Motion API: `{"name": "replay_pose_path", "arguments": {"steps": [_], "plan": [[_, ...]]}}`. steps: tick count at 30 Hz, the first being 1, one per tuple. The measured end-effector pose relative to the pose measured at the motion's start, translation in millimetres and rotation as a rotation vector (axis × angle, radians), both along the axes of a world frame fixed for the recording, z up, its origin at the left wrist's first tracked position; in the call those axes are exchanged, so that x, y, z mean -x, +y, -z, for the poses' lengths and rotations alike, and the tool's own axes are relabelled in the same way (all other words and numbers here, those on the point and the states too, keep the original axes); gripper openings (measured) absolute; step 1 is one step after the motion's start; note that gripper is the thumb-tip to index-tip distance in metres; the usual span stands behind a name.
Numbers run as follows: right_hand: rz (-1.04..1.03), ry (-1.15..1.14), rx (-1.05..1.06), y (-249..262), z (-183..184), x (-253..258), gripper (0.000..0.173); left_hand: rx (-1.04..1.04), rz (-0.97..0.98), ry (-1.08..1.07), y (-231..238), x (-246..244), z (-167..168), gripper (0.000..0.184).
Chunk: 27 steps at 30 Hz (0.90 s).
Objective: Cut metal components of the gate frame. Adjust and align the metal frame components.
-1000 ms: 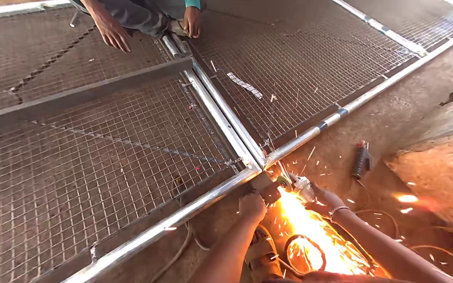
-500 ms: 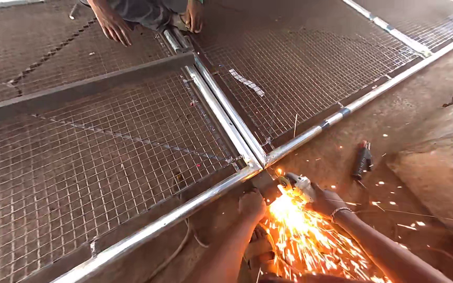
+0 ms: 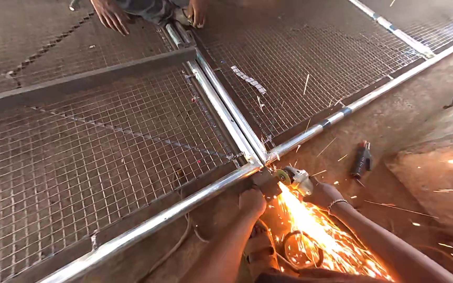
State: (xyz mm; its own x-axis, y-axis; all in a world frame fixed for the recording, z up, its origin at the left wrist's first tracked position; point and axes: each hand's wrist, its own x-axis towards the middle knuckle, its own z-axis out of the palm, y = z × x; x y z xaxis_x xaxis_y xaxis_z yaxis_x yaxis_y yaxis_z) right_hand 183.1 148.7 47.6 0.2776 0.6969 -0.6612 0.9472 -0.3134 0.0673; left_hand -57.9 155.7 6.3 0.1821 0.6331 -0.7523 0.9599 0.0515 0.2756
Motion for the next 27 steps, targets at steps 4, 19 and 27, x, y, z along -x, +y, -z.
{"name": "replay_pose_path", "arguments": {"steps": [4,19,27], "plan": [[0.028,-0.023,0.022,2.5,-2.5,2.7,0.095,-0.005,0.001,-0.009,1.4,-0.4,0.8,0.049],[-0.005,-0.043,0.033,4.1,-3.0,4.5,0.091,-0.004,-0.009,-0.019,2.0,0.5,0.7,0.045],[-0.011,-0.063,0.047,-1.1,-4.9,6.6,0.092,-0.007,-0.023,-0.016,1.8,1.5,0.9,0.049]]}}
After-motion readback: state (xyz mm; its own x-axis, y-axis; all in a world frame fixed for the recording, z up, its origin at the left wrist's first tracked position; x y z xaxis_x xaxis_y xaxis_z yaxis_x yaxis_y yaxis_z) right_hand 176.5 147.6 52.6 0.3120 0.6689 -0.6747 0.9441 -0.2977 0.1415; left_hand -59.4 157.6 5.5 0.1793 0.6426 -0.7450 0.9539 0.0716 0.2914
